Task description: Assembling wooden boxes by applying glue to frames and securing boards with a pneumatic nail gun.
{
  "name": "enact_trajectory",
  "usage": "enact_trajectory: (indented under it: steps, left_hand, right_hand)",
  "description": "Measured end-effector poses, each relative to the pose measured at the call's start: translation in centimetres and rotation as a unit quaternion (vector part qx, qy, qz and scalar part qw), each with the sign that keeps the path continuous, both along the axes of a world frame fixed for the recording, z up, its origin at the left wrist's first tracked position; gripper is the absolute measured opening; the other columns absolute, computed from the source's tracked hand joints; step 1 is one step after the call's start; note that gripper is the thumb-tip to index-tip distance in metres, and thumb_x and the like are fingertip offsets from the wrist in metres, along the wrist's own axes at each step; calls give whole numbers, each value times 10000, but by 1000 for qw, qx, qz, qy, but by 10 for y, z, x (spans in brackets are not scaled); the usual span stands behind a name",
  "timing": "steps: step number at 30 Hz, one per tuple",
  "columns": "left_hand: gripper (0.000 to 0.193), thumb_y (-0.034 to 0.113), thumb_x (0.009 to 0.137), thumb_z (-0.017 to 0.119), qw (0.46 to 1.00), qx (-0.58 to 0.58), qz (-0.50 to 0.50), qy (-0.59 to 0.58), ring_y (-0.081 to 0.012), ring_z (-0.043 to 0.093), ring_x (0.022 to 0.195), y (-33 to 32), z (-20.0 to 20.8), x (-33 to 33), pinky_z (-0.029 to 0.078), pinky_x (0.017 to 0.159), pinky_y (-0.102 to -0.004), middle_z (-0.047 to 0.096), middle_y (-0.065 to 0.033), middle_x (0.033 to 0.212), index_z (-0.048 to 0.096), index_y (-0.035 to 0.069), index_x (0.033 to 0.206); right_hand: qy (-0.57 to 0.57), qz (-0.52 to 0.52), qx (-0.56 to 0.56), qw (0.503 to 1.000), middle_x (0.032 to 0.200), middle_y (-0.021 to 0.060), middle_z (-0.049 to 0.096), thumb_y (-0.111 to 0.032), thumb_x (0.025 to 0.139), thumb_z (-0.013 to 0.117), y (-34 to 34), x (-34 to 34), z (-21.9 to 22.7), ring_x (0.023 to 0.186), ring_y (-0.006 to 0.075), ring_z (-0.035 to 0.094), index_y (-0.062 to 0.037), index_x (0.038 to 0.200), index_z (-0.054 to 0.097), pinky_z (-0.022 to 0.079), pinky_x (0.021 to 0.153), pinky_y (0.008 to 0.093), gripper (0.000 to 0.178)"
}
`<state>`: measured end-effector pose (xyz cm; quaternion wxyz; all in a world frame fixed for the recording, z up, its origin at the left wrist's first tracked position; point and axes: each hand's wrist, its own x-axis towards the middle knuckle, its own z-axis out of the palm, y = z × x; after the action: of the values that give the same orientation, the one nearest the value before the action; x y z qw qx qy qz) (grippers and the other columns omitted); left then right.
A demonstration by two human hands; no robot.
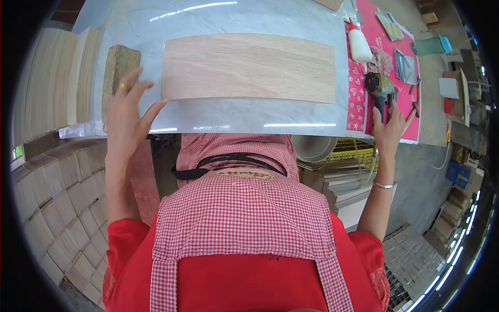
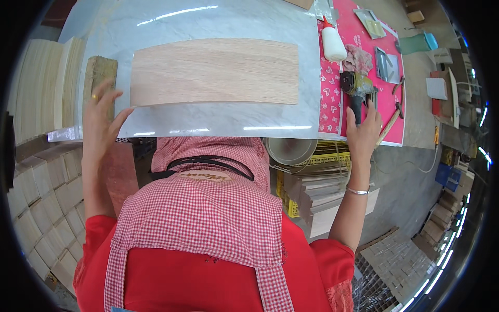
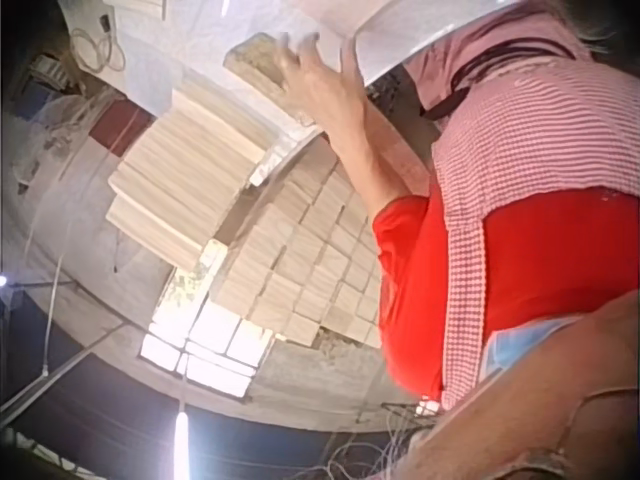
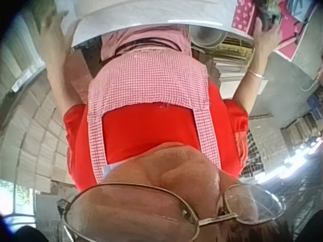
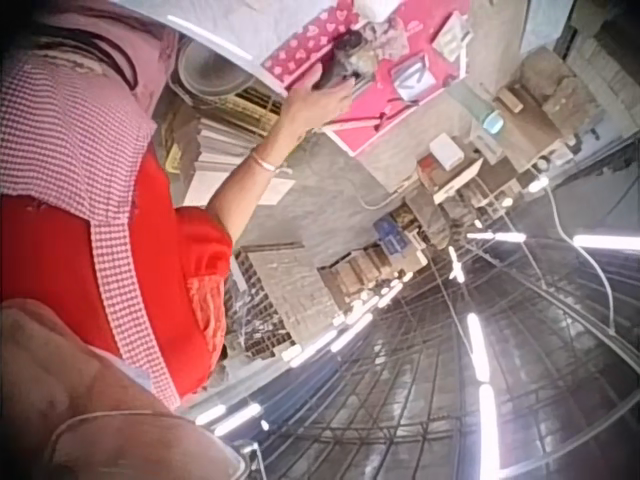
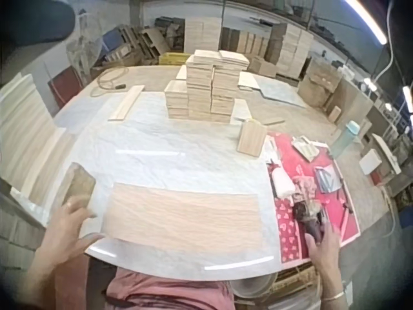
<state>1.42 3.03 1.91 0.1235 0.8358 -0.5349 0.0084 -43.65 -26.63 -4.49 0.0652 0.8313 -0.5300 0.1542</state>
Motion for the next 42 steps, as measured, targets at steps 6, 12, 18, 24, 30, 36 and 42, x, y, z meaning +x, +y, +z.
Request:
enact_trajectory:
  steps: [6, 12, 18, 24, 30, 36, 42]
  left_hand:
    - [478, 339, 723, 826, 952, -121, -279, 28, -387, 376, 1386, -104, -14, -69, 321, 1126, -516, 430, -193, 1485, 597, 32, 1009]
    - [710, 471, 643, 849, 941, -16, -339, 22, -387, 358, 1404, -179, -22, -114, 317, 1116, -567, 450, -280, 1425, 634, -35, 1091]
    - [750, 452, 590, 886, 940, 79, -329, 46, -372, 450, 1320, -196, -28, -114, 370, 1067, -532, 511, -285, 1352, 646, -25, 1117]
    - [727, 413, 583, 885, 942, 70, -325, 49, -368, 483, 1272, -195, -30, -118, 391, 1032, -514, 536, -263, 1319, 648, -3, 1131]
    - [686, 443, 567, 859, 937, 70, -332, 86, -351, 523, 1173, -198, -23, -108, 409, 998, -538, 577, -247, 1199, 693, -10, 1054]
    - [675, 444, 554, 863, 961, 39, -273, -26, -346, 527, 1160, -185, -20, -128, 427, 951, -529, 587, -237, 1176, 698, -4, 1032]
    - [679, 443, 553, 863, 953, 41, -299, 22, -342, 527, 1160, -187, -19, -124, 425, 957, -525, 587, -230, 1175, 698, 2, 1042]
  right_hand:
    - [-1, 2, 85, 996, 1116, 293, 641, -239, 818, 754, -34, -35, -44, 1061, 436, 616, 38, 1320, 501, 483, 929, 459, 627]
    - [-34, -143, 194, 970, 944, 230, 688, -168, 820, 705, -71, -18, -19, 798, 369, 695, 62, 1183, 566, 549, 724, 432, 451]
    - [-175, -84, 316, 929, 686, 26, 620, -255, 851, 747, 1, 5, 87, 444, 107, 516, 30, 1059, 627, 397, 422, 288, 373]
    - [-230, -16, 373, 899, 665, -12, 584, -167, 851, 794, 81, 50, 132, 456, 56, 493, -8, 978, 623, 369, 402, 227, 266]
    - [-207, 0, 423, 882, 680, -15, 584, -164, 843, 806, 92, 69, 135, 457, 52, 477, -14, 1005, 620, 369, 404, 226, 288]
    - [-194, -9, 424, 885, 708, -7, 595, -167, 857, 794, 95, 71, 134, 458, 52, 480, -14, 1033, 608, 375, 403, 226, 298]
    - [-201, -22, 434, 878, 645, -13, 566, -218, 895, 757, 100, 72, 131, 440, 54, 461, -16, 973, 626, 345, 391, 233, 253]
